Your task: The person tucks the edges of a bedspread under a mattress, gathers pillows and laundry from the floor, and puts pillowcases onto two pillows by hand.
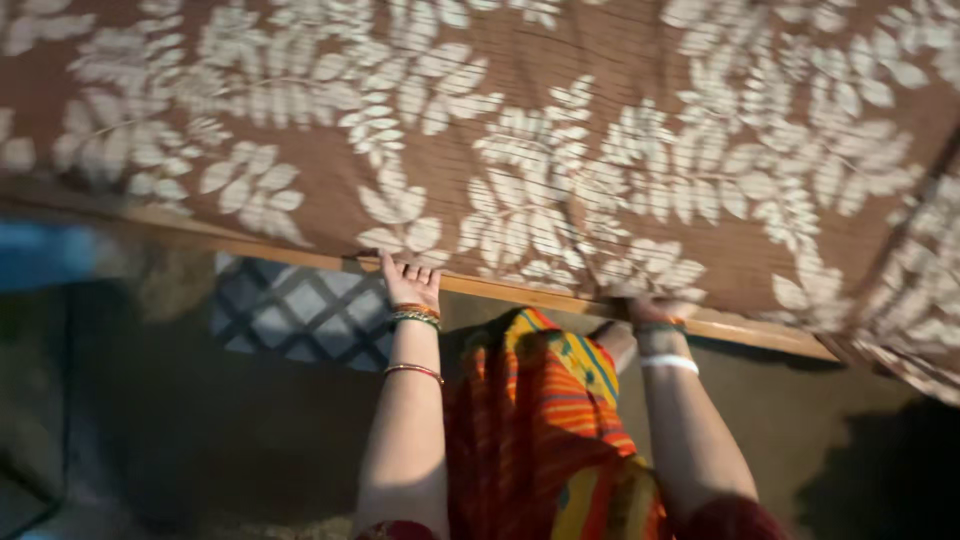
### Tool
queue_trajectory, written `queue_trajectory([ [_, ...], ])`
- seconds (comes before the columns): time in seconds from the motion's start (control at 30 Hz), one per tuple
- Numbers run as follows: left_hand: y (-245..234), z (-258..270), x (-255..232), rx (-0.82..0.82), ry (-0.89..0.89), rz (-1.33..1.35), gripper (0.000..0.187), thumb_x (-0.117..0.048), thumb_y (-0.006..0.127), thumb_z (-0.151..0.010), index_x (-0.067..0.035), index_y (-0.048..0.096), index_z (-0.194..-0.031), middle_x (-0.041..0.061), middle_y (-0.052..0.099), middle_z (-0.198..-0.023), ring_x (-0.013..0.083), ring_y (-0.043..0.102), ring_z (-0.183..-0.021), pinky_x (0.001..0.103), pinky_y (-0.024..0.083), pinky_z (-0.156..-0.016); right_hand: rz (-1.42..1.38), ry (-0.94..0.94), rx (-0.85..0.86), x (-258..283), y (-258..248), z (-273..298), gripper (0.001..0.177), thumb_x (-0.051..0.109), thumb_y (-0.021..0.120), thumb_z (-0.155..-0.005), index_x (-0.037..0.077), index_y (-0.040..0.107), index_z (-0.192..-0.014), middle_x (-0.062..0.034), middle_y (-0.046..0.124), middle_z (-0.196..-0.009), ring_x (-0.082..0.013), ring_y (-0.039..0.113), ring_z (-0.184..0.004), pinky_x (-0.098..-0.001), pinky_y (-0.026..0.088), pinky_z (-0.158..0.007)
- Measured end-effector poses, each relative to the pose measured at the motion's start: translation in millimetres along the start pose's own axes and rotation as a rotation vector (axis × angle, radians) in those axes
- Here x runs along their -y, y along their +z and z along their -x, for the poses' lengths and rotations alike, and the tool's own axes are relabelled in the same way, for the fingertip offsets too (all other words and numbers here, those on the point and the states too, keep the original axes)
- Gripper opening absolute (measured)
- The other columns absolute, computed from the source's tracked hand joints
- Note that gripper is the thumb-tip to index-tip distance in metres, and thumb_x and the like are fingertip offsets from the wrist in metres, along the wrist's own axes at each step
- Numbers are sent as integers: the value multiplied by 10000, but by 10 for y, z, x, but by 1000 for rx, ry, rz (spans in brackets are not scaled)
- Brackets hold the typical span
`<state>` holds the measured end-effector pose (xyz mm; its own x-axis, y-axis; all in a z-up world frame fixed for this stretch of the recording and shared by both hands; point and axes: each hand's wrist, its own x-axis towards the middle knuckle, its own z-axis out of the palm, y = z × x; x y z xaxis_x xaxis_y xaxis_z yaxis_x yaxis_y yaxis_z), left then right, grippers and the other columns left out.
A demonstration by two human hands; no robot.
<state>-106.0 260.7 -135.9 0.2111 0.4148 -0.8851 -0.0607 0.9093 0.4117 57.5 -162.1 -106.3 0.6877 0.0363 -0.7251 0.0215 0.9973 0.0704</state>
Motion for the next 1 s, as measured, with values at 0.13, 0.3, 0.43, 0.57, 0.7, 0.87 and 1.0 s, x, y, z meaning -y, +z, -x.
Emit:
queue_trajectory([
  [0.13,-227,-165,-704,-67,270,111,1036,-728,627,-838,-151,267,-1620,91,355,-1587,302,387,-1412,493,296,-1215,502,-8,38,-210,-143,543,594,396,375,-996,118,552,-1490,-78,580,-1518,-275,528,-1411,-491,412,-1208],
  [0.3,-48,-303,-1491,-73,190,122,1057,-768,636,-743,-142,359,-1548,108,493,-1449,276,503,-1303,487,371,-1136,662,63,57,-299,-21,494,573,395,400,-1007,124,585,-1476,-65,638,-1492,-284,588,-1391,-485,457,-1199],
  [0.43,66,-311,-1612,-197,59,63,1128,-812,663,-749,-53,422,-1548,117,519,-1388,239,470,-1079,515,396,-1115,622,42,-35,-315,7,432,555,398,398,-1037,113,609,-1464,-86,660,-1462,-309,622,-1349,-503,505,-1151],
  [0.57,261,-51,-1641,76,102,133,1017,-635,793,-720,-115,429,-1515,94,524,-1464,294,544,-1301,525,440,-1125,669,50,-30,-328,15,418,566,399,396,-1014,125,610,-1461,-91,661,-1465,-312,628,-1351,-533,509,-1149],
  [0.7,372,-8,-1567,368,123,76,991,-625,779,-755,-167,397,-1547,68,448,-1583,311,482,-1397,553,395,-1166,695,11,-121,-329,41,408,571,406,384,-986,147,615,-1439,-82,656,-1451,-313,619,-1341,-551,494,-1137],
  [0.87,193,-301,-1617,-87,-38,-419,1036,-820,556,-786,-312,260,-1639,54,234,-1667,356,311,-1428,603,284,-1169,689,27,-114,-387,88,409,571,450,350,-1041,117,575,-1447,-98,604,-1474,-315,552,-1364,-537,447,-1165],
  [1.0,314,-77,-1843,-273,67,-1020,991,-739,567,-874,-70,403,-1587,247,504,-1534,469,651,-1232,571,535,-1055,478,6,-324,-311,-25,240,497,328,338,-1008,151,617,-1379,-92,629,-1431,-292,568,-1323,-519,445,-1137],
])
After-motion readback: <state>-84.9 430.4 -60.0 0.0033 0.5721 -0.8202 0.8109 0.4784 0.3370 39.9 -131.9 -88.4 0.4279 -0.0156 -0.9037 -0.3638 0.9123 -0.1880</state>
